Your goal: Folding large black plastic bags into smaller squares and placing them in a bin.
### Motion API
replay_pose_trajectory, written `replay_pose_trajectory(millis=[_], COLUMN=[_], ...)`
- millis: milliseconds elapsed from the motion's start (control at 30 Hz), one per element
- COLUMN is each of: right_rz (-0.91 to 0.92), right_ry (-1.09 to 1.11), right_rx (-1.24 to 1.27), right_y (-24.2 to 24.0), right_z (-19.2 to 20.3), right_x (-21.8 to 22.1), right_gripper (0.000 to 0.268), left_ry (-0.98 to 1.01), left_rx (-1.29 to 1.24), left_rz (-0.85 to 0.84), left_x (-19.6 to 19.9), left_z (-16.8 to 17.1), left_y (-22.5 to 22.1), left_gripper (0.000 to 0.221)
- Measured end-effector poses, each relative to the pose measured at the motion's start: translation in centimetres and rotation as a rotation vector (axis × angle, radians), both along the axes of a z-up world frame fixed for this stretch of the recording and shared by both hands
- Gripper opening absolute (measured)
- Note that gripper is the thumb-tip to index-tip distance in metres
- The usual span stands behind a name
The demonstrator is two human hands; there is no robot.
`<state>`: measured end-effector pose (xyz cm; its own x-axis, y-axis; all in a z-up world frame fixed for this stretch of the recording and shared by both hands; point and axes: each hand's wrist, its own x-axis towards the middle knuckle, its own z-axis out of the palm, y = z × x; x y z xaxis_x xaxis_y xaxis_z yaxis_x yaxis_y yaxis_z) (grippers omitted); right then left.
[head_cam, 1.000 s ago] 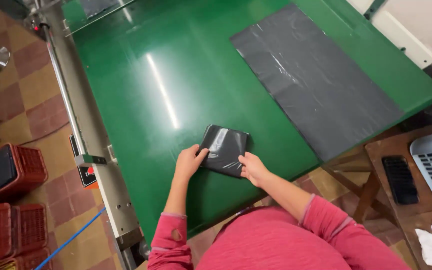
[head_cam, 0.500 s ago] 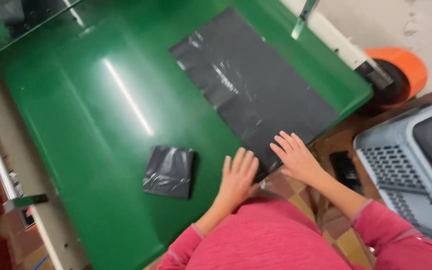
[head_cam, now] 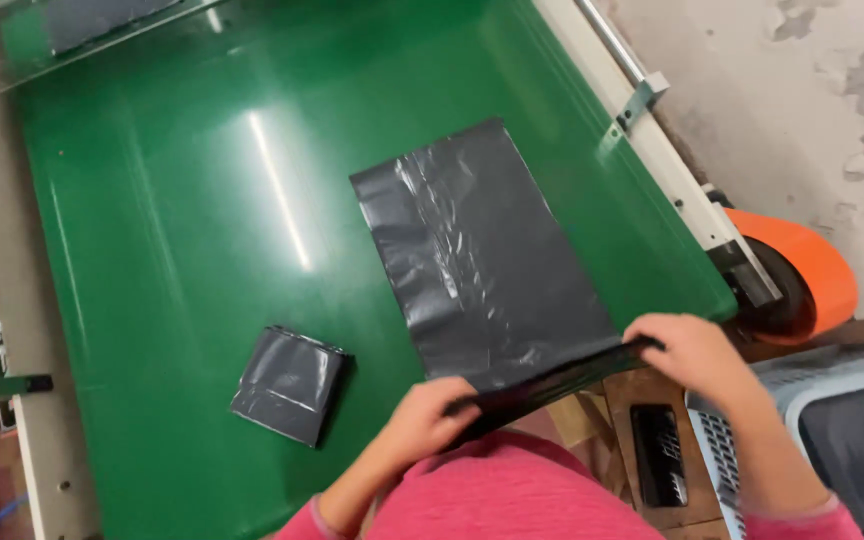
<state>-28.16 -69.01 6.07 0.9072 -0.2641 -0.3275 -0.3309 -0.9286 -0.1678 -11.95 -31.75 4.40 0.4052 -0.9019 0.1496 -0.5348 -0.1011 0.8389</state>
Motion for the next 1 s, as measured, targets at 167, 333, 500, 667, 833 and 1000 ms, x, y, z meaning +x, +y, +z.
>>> replay_pose_trajectory(millis=[167, 333, 500, 667, 833, 1000], right_rz=[0.063, 0.106, 0.186, 0.273, 0.262, 0.291], right_ry=[-0.456, -0.61, -0.55, -0.464, -0.21, -0.182], right_rx=[0.243, 0.165, 0.069, -0.084, -0.107, -0.068], right_y=[-1.0, -4.7, -5.8, -4.5, -3.7, -3.2], right_z=[5.5, -2.7, -10.6, -9.7, -10.6, -10.2], right_x=[13.0, 31.1, 39.7, 41.3, 43.4, 42.7], right_gripper=[0.02, 0.022, 0.022, 0.051, 0.044, 0.035], left_ry=[0.37, 0.597, 0.321, -0.174, -0.248, -0.415], left_rx=[-0.057, -0.268, -0.097, 0.23, 0.278, 0.205], left_rz=[0.486, 0.724, 0.845, 0.882, 0.921, 0.981], left_x=[10.0, 24.8, 29.8, 29.6, 26.7, 20.1], left_z=[-3.3, -11.3, -14.3, -14.6, -10.4, -7.1], left_y=[-1.1, -5.6, -7.4, -7.9, -8.4, -9.8], left_gripper=[0.019, 0.033, 0.04, 0.046, 0.04, 0.047])
